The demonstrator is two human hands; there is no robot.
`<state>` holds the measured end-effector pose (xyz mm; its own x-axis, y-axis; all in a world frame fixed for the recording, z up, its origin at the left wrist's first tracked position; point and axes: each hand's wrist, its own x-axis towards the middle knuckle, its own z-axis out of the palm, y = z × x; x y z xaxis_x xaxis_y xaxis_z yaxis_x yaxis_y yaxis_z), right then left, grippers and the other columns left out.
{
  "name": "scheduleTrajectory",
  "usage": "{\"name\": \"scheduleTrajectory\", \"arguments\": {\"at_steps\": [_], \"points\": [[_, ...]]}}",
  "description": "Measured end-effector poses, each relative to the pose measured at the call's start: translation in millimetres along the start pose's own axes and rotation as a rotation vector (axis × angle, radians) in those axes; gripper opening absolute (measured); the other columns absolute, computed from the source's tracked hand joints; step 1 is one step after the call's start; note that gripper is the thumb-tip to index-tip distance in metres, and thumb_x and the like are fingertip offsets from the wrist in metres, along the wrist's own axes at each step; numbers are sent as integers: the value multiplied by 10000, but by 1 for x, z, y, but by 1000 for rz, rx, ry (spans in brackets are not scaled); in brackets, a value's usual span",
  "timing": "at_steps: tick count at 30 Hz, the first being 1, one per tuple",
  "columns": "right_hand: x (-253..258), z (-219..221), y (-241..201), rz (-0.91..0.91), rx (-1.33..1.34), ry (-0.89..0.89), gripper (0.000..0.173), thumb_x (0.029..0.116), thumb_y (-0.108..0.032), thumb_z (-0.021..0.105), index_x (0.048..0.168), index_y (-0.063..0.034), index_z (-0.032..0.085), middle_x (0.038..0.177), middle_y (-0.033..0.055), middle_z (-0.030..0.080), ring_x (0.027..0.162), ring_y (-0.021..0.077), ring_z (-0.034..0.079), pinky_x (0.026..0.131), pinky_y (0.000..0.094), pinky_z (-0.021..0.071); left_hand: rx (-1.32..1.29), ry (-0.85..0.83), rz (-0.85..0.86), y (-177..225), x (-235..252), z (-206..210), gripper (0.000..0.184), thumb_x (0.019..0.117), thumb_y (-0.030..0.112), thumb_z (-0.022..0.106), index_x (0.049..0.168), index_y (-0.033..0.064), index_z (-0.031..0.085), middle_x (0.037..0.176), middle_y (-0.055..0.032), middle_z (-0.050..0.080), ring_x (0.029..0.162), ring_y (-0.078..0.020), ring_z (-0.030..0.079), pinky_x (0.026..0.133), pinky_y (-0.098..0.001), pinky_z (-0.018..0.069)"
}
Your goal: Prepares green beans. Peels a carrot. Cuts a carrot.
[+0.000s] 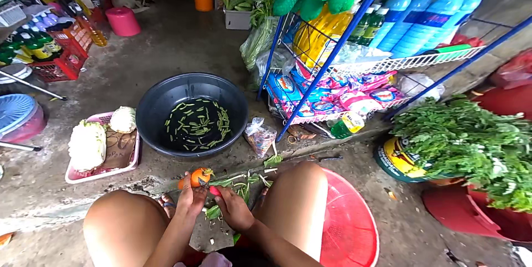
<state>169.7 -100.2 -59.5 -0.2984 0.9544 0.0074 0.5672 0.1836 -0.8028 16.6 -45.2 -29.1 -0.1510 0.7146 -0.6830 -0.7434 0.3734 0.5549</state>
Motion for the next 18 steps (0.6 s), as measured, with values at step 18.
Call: {"name": "scheduleTrajectory", "arguments": {"at_steps": [18], "points": [[8, -17, 7, -14, -100, -50, 453, 1110, -323, 415, 1440, -63, 586, 1300, 190, 678, 1192, 330, 677, 1021, 519, 541, 24, 0, -81, -3, -1, 2, 479, 1085, 495, 422, 1354, 101, 467, 1140, -132, 628, 937, -219, 665, 807, -362, 578]]}}
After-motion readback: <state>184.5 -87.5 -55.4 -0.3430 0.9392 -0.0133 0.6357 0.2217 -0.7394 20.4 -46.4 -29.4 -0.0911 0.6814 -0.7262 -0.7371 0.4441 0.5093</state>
